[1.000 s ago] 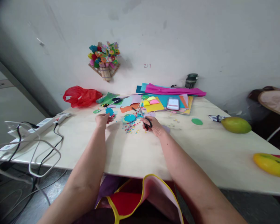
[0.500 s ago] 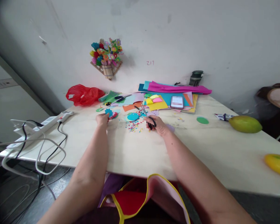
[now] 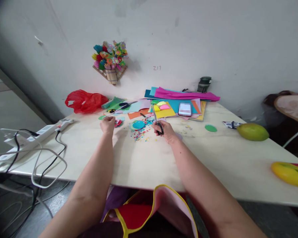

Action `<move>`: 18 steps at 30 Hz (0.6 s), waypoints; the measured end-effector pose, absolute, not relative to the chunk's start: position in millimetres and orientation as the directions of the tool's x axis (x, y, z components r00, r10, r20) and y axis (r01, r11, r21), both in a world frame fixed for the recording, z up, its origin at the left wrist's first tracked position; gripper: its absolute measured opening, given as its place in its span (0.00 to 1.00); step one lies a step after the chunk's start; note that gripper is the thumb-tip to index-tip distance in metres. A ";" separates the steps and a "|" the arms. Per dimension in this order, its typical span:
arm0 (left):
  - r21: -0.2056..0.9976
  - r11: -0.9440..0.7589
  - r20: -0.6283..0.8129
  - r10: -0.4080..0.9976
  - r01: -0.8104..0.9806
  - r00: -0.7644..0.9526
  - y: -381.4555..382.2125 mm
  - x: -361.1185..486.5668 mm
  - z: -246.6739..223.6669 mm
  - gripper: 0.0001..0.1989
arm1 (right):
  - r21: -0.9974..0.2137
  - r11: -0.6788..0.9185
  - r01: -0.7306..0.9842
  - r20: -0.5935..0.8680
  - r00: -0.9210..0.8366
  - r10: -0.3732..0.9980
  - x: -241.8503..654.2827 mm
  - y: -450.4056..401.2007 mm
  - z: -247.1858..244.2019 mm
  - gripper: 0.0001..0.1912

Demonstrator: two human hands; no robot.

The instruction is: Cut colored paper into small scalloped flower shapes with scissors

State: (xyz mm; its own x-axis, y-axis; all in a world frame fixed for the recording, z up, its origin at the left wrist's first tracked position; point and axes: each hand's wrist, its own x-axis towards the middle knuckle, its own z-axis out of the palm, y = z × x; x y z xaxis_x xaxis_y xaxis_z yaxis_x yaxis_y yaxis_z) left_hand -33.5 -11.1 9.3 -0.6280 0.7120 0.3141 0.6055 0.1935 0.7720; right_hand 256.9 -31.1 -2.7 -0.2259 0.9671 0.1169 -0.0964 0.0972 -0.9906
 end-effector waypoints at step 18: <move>0.323 -0.030 0.309 0.948 0.946 -0.076 -2.6 32.5 -11.4 0.27 | -0.950 0.298 -0.096 0.249 0.345 0.905 289.3 -9.8 15.6 0.32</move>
State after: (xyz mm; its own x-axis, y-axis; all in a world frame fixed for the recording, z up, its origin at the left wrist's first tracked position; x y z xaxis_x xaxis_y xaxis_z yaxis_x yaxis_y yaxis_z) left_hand 32.5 -2.6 -11.4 -0.0755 0.9480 0.3093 0.9459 -0.0300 0.3229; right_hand 289.3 -9.8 15.6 0.3449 0.9049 0.2493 -0.0964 0.2983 -0.9496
